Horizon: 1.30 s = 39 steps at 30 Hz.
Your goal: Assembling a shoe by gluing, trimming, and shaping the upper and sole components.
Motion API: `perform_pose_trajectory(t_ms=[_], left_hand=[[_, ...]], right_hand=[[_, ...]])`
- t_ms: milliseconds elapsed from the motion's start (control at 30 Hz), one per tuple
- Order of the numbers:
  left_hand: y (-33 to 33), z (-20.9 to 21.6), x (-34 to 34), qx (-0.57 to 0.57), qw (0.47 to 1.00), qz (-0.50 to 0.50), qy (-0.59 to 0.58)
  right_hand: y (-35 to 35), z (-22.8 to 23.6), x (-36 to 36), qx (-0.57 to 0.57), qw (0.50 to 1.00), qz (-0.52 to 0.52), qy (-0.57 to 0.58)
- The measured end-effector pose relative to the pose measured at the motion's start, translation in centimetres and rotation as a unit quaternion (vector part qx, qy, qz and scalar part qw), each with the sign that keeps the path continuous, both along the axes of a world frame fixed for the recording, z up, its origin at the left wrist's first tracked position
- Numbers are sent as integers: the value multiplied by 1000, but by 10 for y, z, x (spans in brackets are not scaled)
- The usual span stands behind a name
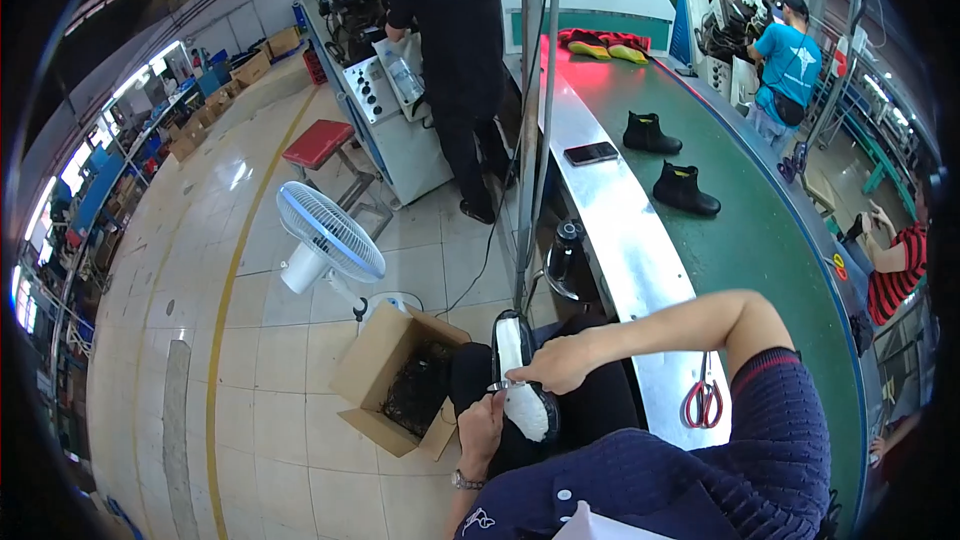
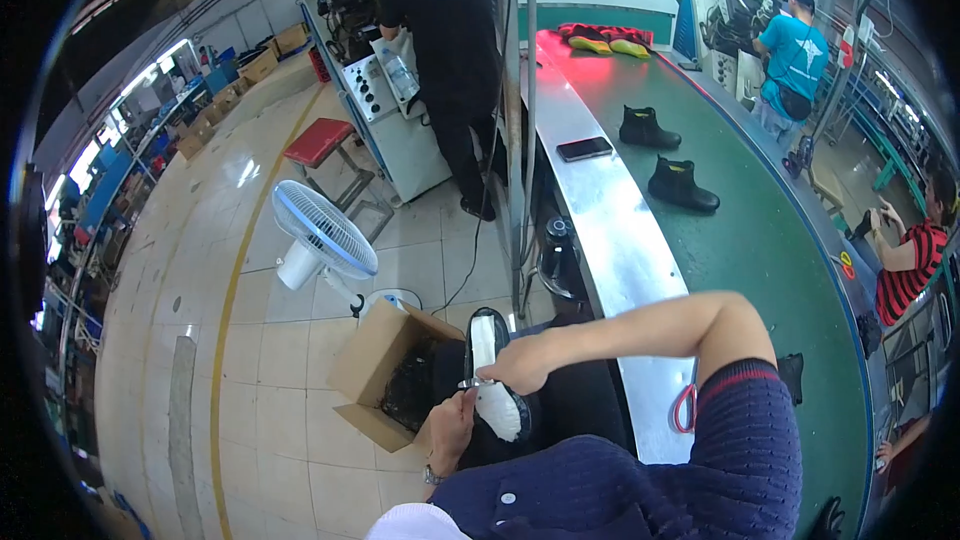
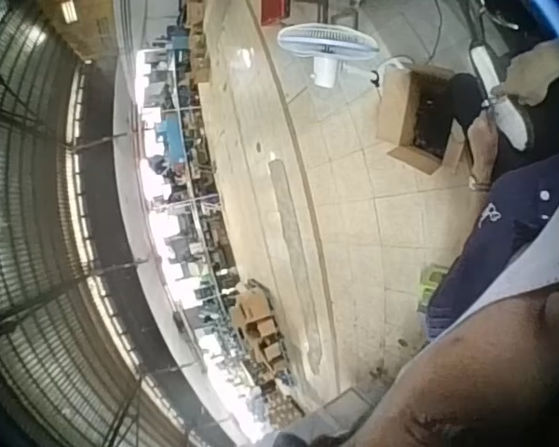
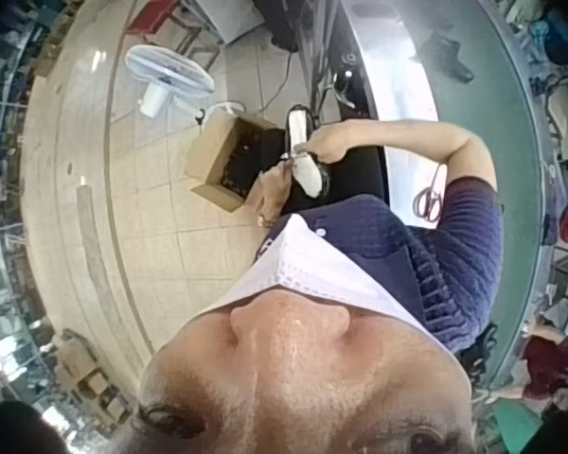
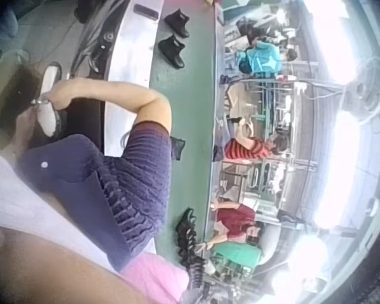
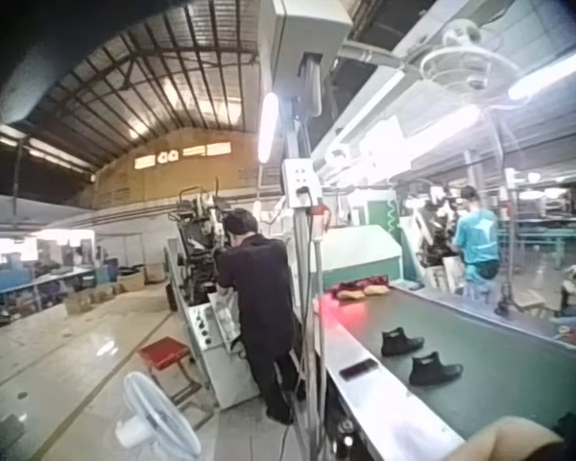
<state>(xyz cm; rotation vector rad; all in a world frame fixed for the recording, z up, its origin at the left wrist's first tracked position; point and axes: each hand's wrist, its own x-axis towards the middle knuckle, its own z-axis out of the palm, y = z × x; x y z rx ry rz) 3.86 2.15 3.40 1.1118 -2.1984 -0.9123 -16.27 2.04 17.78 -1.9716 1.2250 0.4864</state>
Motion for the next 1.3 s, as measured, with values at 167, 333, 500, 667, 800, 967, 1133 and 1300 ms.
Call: perform_pose_trajectory(t_ms=[167,333,500,667,800,967,1133,1300], left_hand=[[11,5,2,-102,986,-45,-126],[-4,17,-3,233,969,-65,54],[-18,-31,-28,702,510,-47,494],[-25,-45,-45,728,527,-23,438],[-9,-21,-54,654,622,-8,431],[-13,-17,-42,596,682,-63,420],[-24,-18,-43,617,678,-63,394],[-34,-17,-39,639,665,-68,382]], right_hand=[[-4,-19,7,46,996,47,63],[26,-11,-16,-56,997,-41,34],[39,-29,-35,-143,986,-85,-30],[57,-34,-30,-175,978,-110,-35],[60,-18,-20,-116,983,-142,6],[16,31,-13,-125,991,-48,-6],[-18,-14,-39,-218,974,-43,35],[-14,-17,-46,-292,953,-83,-19]])
